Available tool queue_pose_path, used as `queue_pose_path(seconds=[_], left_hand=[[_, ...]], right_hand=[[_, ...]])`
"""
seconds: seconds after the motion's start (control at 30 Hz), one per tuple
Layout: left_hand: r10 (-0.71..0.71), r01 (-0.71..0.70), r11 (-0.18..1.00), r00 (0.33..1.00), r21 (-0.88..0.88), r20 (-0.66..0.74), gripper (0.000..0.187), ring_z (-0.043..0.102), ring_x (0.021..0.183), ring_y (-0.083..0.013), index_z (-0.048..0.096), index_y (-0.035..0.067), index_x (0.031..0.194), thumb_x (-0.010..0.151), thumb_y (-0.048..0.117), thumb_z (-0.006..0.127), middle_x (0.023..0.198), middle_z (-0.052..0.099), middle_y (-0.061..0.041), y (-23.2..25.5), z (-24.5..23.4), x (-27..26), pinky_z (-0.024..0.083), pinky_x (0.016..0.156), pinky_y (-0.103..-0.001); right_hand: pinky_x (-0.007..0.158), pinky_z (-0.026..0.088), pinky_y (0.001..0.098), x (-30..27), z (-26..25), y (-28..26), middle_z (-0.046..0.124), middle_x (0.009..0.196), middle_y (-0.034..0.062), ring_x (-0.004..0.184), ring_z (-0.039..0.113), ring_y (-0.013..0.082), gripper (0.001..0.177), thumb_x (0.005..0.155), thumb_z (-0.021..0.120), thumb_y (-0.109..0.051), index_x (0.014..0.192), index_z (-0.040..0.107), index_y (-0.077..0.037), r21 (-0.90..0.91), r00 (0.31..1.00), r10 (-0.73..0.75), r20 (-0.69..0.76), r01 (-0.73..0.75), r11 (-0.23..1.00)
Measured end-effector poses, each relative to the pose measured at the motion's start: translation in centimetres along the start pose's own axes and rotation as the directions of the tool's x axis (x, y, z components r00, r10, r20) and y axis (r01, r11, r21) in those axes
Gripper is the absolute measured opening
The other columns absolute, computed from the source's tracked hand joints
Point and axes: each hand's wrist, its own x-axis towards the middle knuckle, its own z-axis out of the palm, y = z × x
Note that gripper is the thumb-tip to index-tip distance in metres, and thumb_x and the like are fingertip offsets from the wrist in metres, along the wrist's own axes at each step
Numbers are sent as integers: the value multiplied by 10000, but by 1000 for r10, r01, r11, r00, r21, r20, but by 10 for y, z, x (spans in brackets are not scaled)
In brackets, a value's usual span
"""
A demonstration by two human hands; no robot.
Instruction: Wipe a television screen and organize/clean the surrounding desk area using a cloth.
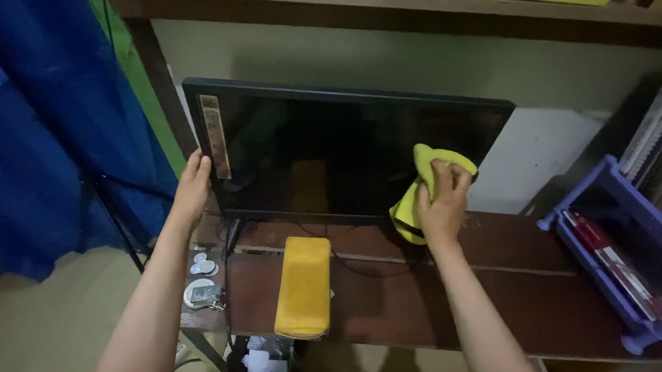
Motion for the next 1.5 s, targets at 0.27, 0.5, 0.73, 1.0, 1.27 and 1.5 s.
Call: queue_pose_path(seconds=[0.27, 0.5, 0.73, 1.0, 1.27, 1.5], left_hand=[[-71, 74, 992, 997, 106, -31, 491, 530, 1297, -194, 493, 47, 1475, 1102, 364, 452, 1389, 607, -80, 2, 0, 1, 387, 1105, -312], [-192, 195, 977, 981, 88, -43, 538, 558, 1053, -267, 497, 103, 1527, 1078, 393, 439, 1325, 619, -144, 0, 1, 2, 415, 956, -375], [13, -7, 980, 1000, 198, -27, 542, 515, 1353, -259, 459, 33, 1488, 1113, 424, 434, 1437, 582, -153, -31, -6, 12, 368, 1129, -347], [-70, 73, 982, 997, 173, -20, 542, 549, 1325, -260, 495, 29, 1455, 1086, 419, 424, 1396, 618, -160, -14, -2, 8, 395, 1117, -340], [-55, 59, 983, 998, 175, -27, 562, 496, 1394, -266, 465, 27, 1491, 1084, 411, 416, 1465, 575, -162, -26, -3, 13, 353, 1156, -341], [-45, 49, 990, 998, 131, -35, 580, 474, 1422, -266, 435, 19, 1504, 1080, 416, 435, 1498, 548, -169, -45, -4, 18, 330, 1173, -340]], right_hand=[[948, 549, 489, -8, 32, -33, 426, 1316, 174, 1160, 592, 394, 544, 889, 708, -48, 1379, 525, -195, 98, 999, -19, 40, 15, 995], [881, 550, 487, -7, 42, -59, 434, 1318, 172, 1122, 596, 412, 559, 872, 733, -54, 1369, 525, -206, 98, 996, -69, 52, 64, 993], [880, 545, 491, -5, 47, -93, 445, 1274, 170, 1126, 590, 411, 590, 837, 750, -53, 1372, 542, -192, 146, 992, -97, 80, 85, 986], [873, 548, 487, -4, 64, -126, 456, 1249, 156, 1119, 596, 407, 604, 810, 774, -61, 1358, 558, -194, 196, 985, -136, 101, 115, 974], [856, 565, 439, -8, 81, -156, 457, 1225, 146, 1077, 621, 360, 603, 828, 769, -44, 1382, 576, -180, 277, 973, -199, 120, 160, 947], [853, 560, 424, -12, 97, -184, 516, 1197, 133, 1030, 634, 343, 638, 796, 784, -43, 1392, 607, -185, 348, 960, -278, 43, 247, 904]])
